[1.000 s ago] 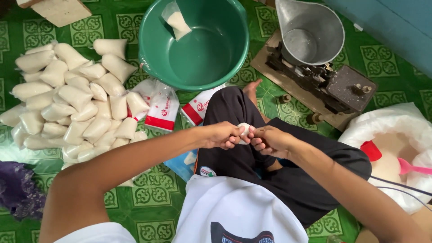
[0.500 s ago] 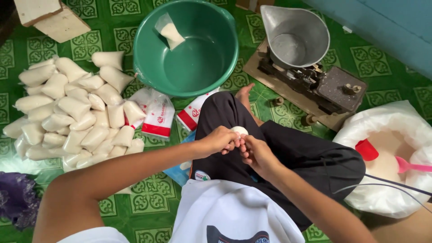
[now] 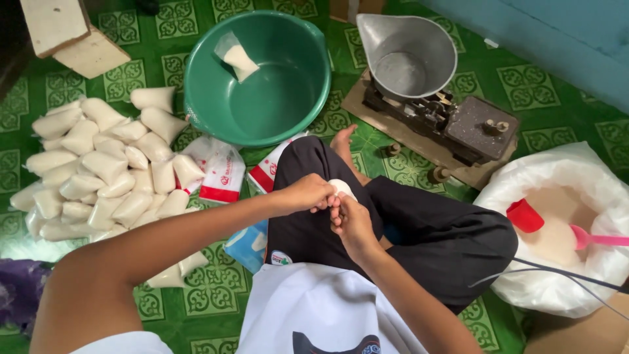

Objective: Manually twisting and tying small plastic bags filled with white powder to seal them.

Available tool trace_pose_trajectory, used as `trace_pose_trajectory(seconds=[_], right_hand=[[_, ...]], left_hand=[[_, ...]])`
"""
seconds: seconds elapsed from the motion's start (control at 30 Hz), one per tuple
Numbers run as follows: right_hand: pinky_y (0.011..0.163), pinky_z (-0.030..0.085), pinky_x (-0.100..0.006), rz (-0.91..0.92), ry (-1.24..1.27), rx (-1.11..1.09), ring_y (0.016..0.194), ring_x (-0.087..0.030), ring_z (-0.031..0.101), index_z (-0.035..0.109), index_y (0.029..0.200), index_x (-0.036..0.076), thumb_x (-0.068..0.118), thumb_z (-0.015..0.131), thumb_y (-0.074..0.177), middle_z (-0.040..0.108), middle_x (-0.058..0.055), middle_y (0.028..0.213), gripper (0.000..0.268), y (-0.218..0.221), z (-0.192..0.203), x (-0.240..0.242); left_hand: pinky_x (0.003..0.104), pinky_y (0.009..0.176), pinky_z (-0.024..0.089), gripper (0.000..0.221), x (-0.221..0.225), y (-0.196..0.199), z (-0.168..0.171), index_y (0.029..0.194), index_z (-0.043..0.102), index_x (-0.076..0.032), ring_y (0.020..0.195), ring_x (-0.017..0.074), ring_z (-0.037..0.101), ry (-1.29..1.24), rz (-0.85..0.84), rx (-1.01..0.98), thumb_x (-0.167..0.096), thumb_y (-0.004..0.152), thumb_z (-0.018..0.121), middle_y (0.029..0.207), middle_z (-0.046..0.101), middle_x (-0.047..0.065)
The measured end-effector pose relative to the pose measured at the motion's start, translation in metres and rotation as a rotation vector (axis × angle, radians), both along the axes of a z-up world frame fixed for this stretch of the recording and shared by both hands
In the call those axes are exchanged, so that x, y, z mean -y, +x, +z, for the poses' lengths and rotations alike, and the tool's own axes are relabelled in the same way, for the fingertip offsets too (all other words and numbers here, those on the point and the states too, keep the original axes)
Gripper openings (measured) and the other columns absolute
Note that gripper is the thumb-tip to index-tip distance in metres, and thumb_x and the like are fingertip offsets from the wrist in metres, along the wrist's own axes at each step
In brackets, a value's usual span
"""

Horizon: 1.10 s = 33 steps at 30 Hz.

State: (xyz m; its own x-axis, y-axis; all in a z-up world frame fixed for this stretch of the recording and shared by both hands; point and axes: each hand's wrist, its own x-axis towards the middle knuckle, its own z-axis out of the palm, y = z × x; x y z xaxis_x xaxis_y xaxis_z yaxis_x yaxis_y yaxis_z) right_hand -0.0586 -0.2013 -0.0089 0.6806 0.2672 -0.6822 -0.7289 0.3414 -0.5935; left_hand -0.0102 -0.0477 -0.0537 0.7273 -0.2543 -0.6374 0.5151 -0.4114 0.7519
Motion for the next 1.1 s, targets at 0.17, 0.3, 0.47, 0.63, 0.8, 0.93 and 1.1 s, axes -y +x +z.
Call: trace_pose_trajectory(seconds=[0.17, 0.3, 0.47, 0.63, 0.8, 0.93, 1.1], right_hand=[[0.040, 0.031, -0.016, -0.210, 0.265, 0.066, 0.054, -0.007, 0.043, 0.054, 0.088, 0.010, 0.026, 0.046, 0.104, 0.051, 0.001, 0.070, 0.023, -0.003, -0.008, 0.003], [0.042, 0.032, -0.010, -0.363, 1.046, -0.067, 0.059, -0.001, 0.042, 0.059, 0.099, 0.011, 0.020, 0.044, 0.105, 0.052, 0.006, 0.080, 0.019, 0.000, -0.011, 0.009], [0.043, 0.036, -0.012, -0.304, 1.558, -0.113, 0.056, 0.000, 0.044, 0.059, 0.093, 0.016, 0.016, 0.046, 0.101, 0.056, 0.014, 0.088, 0.016, 0.008, 0.017, 0.011], [0.047, 0.041, -0.014, -0.267, 1.590, 0.207, 0.056, 0.002, 0.046, 0.058, 0.088, 0.024, 0.033, 0.046, 0.099, 0.054, 0.020, 0.080, 0.018, 0.023, 0.042, 0.016], [0.059, 0.045, -0.020, -0.276, 1.442, 0.480, 0.054, -0.004, 0.047, 0.052, 0.082, 0.021, 0.035, 0.039, 0.101, 0.054, 0.013, 0.074, 0.027, 0.028, 0.043, 0.025], [0.066, 0.048, -0.022, -0.233, 1.283, 0.787, 0.053, -0.008, 0.045, 0.050, 0.073, 0.018, 0.032, 0.041, 0.099, 0.052, 0.007, 0.065, 0.030, 0.042, 0.049, 0.033], [0.062, 0.048, -0.025, -0.151, 0.995, 1.277, 0.054, -0.011, 0.047, 0.053, 0.074, 0.014, 0.026, 0.047, 0.094, 0.054, 0.003, 0.068, 0.024, 0.063, 0.078, 0.040]], left_hand=[[0.019, 0.047, 0.043, 0.015, 0.008, 0.040, 0.034, 0.073, 0.070, -0.008, 0.041, 0.0107, 0.059, 0.232, -0.512, 0.319, -0.017, 0.076, 0.059, 0.048, 0.058, 0.003], [0.038, 0.080, 0.046, 0.037, 0.033, 0.062, 0.089, 0.071, 0.073, -0.010, 0.095, 0.0294, 0.053, 0.427, -0.609, 0.361, -0.034, 0.084, 0.049, 0.072, 0.070, 0.011], [0.047, 0.065, 0.053, 0.037, 0.074, 0.082, 0.162, 0.069, 0.073, -0.008, 0.074, 0.0401, 0.070, 0.580, -0.780, 0.527, -0.036, 0.080, 0.052, 0.077, 0.070, 0.017], [0.045, 0.063, 0.058, 0.029, 0.101, 0.073, 0.236, 0.076, 0.071, -0.006, 0.071, 0.0329, 0.072, 0.706, -1.030, 0.881, -0.029, 0.083, 0.055, 0.073, 0.071, 0.013], [0.045, 0.051, 0.058, 0.023, 0.111, 0.053, 0.283, 0.065, 0.069, -0.005, 0.055, 0.0311, 0.068, 0.637, -1.055, 1.080, -0.026, 0.073, 0.067, 0.061, 0.066, 0.011], [0.044, 0.047, 0.058, 0.023, 0.110, 0.031, 0.300, 0.062, 0.069, -0.002, 0.051, 0.0300, 0.068, 0.549, -1.090, 1.186, -0.024, 0.070, 0.069, 0.058, 0.066, 0.012], [0.045, 0.047, 0.050, 0.024, 0.098, 0.003, 0.344, 0.060, 0.068, -0.005, 0.047, 0.0320, 0.061, 0.440, -1.058, 1.303, -0.018, 0.077, 0.056, 0.058, 0.065, 0.011]])
